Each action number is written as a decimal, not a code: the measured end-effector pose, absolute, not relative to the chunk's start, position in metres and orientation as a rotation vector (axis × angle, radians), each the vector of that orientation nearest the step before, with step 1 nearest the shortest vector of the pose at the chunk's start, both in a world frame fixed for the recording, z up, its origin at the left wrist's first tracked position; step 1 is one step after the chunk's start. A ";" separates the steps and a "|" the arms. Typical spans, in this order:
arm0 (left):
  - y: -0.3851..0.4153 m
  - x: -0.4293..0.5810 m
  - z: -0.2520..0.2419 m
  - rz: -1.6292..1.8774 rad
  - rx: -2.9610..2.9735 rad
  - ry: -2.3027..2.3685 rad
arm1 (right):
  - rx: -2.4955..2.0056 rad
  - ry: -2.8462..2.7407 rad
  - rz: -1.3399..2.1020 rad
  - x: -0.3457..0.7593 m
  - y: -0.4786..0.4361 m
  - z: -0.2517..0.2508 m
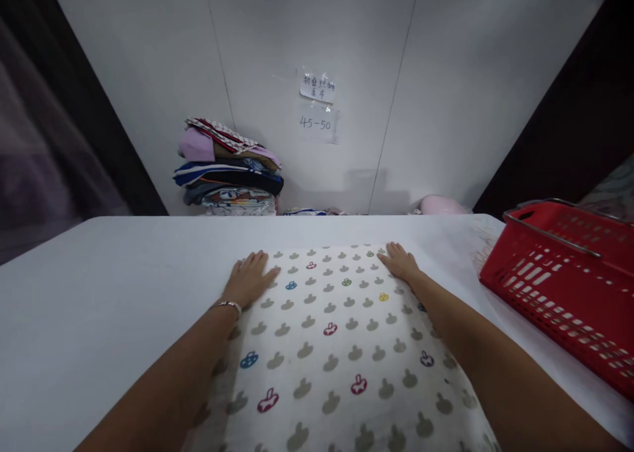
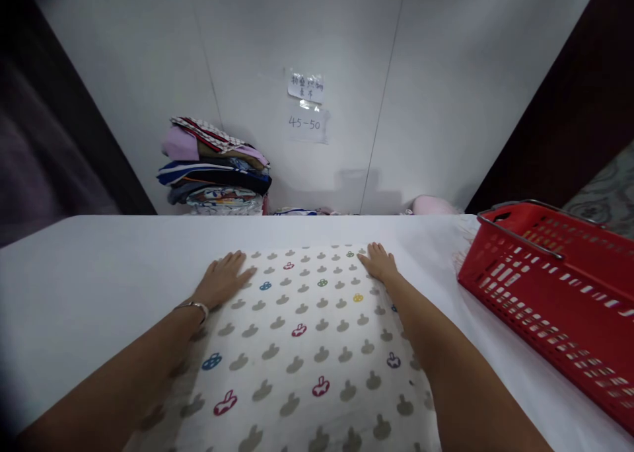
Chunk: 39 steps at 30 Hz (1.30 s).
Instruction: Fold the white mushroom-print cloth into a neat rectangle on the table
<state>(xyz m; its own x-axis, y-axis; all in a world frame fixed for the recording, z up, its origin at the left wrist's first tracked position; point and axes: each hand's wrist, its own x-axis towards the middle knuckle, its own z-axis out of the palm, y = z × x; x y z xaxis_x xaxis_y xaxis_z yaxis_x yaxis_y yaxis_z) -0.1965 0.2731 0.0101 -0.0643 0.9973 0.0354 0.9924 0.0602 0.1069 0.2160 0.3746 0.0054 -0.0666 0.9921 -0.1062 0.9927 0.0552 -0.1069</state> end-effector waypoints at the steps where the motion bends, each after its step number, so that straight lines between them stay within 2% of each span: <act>1: 0.272 -0.203 0.008 0.153 2.082 2.265 | 2.142 2.272 -0.246 0.216 0.375 0.006; 5: 0.273 -0.208 0.010 0.109 2.036 2.246 | 2.145 2.263 -0.218 0.207 0.369 0.015; 9: 0.256 -0.202 0.024 0.077 2.066 2.233 | 2.071 2.392 -0.110 0.206 0.317 0.015; 14: 0.172 -0.207 0.017 0.130 2.223 2.134 | 1.801 2.656 -0.141 0.241 0.194 -0.006; 17: 0.124 -0.210 0.008 0.159 2.256 2.091 | 1.805 2.675 -0.141 0.259 0.142 -0.011; 24: 0.096 -0.191 0.033 0.083 2.172 2.122 | 1.829 2.599 -0.123 0.254 0.119 0.017; 28: 0.058 -0.184 0.032 0.099 2.254 2.048 | 1.818 2.625 -0.118 0.266 0.095 0.014; 31: 0.033 -0.186 0.026 0.109 2.274 1.993 | 1.869 2.620 -0.232 0.274 0.083 0.014; 33: 0.026 -0.186 0.028 0.102 2.236 2.009 | 1.949 2.648 -0.423 0.278 0.081 0.020; 36: 0.018 -0.172 0.038 0.138 2.140 2.033 | 2.337 2.646 -0.922 0.292 0.080 0.032; 39: -0.004 -0.138 0.048 0.291 2.164 1.919 | 2.613 2.655 -1.081 0.317 0.064 0.035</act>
